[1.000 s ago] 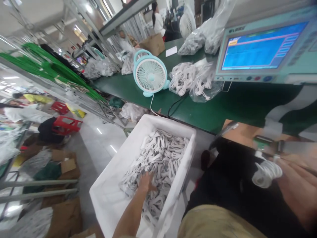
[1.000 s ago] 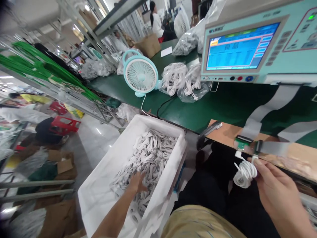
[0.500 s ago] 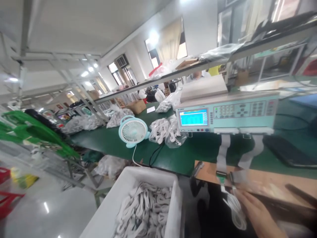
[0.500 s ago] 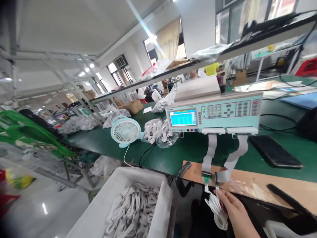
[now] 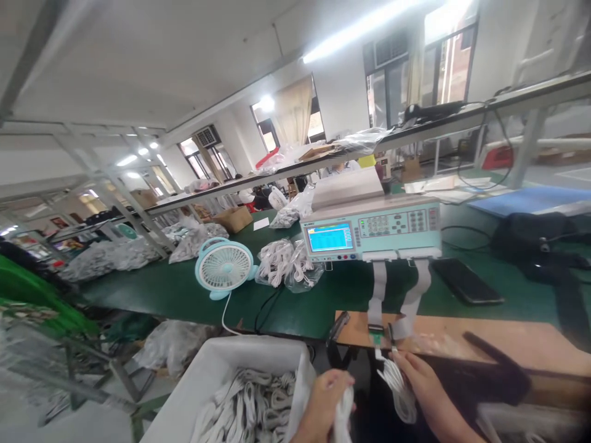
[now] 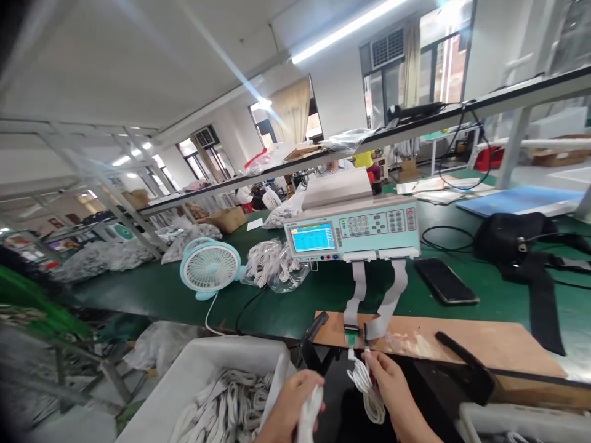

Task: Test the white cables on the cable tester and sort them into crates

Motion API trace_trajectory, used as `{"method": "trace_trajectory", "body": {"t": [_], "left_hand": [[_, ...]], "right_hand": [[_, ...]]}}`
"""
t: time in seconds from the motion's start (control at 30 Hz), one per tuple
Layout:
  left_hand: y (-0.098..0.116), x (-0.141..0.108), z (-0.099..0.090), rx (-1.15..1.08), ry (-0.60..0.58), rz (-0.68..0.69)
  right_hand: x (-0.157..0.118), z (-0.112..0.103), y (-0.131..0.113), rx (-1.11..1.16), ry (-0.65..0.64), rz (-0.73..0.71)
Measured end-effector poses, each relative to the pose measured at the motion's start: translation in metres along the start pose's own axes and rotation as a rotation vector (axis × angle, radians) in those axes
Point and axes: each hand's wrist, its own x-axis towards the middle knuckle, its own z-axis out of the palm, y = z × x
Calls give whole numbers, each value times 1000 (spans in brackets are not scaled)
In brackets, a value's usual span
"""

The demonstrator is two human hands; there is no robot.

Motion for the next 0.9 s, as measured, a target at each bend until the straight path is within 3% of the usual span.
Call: {"method": "trace_trajectory", "body": {"t": [0.07,0.17,0.33,0.47,0.53,0.6,0.67,0.73,0.8,0.9], "left_hand": [[3,18,49,26,-100,47],[8,34,81,-15,-194,120],[9,37,85,-108,-145,163],[1,13,91,-127,-114,184],[-5,-2,94,-154,-167,102],[-10,-14,95,-222,-223,-15],[-15,-21,96,-305,-258,-81],[-19,-23,99,-345,-279,-89],[-23,-24,105,-300,-278,-83],[-30,-24,115,-151,-237,6]], "right_hand": [[3,1,4,27,6,-17],[5,2,4,30,15,-53],[0,13,5,-17,98,-121],[-22,12,4,-61,46,-111],[-37,-10,-4,-111,-27,-71],[-52,-47,-17,-236,-101,-25],[-64,-89,-32,-555,-177,-57],[-75,-119,-44,-913,-58,-171],[-84,-125,-48,-1101,-12,-264],[-90,-96,-39,-1024,-148,-306]]}}
